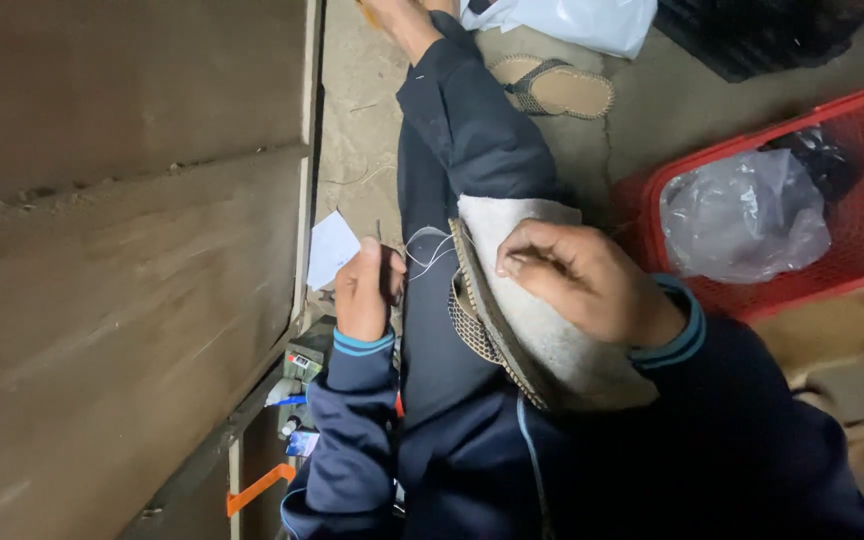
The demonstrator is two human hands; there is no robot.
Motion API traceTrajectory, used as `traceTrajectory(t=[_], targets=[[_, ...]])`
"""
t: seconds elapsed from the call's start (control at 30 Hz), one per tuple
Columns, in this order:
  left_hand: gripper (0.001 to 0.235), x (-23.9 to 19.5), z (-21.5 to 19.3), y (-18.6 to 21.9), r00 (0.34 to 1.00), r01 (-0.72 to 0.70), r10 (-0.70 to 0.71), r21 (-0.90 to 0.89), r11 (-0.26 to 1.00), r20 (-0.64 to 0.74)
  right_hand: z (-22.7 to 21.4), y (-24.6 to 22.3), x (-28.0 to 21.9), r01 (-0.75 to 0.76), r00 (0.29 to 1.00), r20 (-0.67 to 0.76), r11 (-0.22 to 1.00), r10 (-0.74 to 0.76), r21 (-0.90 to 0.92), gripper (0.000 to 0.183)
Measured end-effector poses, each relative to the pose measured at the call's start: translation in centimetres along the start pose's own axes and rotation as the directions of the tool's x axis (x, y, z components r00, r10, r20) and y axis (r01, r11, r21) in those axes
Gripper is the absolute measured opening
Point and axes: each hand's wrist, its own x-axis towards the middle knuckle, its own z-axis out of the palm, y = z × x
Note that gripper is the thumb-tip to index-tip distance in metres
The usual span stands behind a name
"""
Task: The person sits on the floor and sews a beige woven sandal using a needle and white thread. They repeatedly push the needle through the sandal's sole and pull the thread tight to secure the stitching.
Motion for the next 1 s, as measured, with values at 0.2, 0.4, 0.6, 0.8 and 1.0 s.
traceTrajectory(t=[0.2, 0.4, 0.6, 0.8, 1.0], targets=[[0.012, -1.9, 0.8, 3.6, 0.986, -0.167, 0.167, 0.11, 0.98, 0.01, 0.8, -0.7, 0.3, 0.158, 0.982, -0.102, 0.987, -0.157, 0.004, 0.013], [0.019, -0.8, 3.6, 1.3, 0.948, -0.314, 0.308, 0.411, 0.856, 0.083, 2.0, -1.5, 0.3, 0.272, 0.962, -0.095, 0.943, -0.258, 0.192, 0.026], [0.009, -1.3, 2.1, 2.4, 0.961, -0.11, 0.125, -0.072, 0.991, 0.247, 4.9, 0.4, 0.9, 0.047, 0.968, -0.19, 0.86, -0.166, -0.509, 0.056], [0.011, -5.8, 3.2, 4.3, 0.975, -0.22, 0.216, 0.109, 0.969, 0.05, 7.9, 6.0, 1.6, 0.003, 0.848, -0.253, 0.482, -0.465, -0.876, 0.031], [0.027, -6.7, 4.4, 4.8, 0.965, -0.26, 0.263, 0.253, 0.932, 0.023, 7.9, 7.7, 1.4, -0.01, 0.815, -0.291, 0.491, -0.501, -0.871, 0.022]])
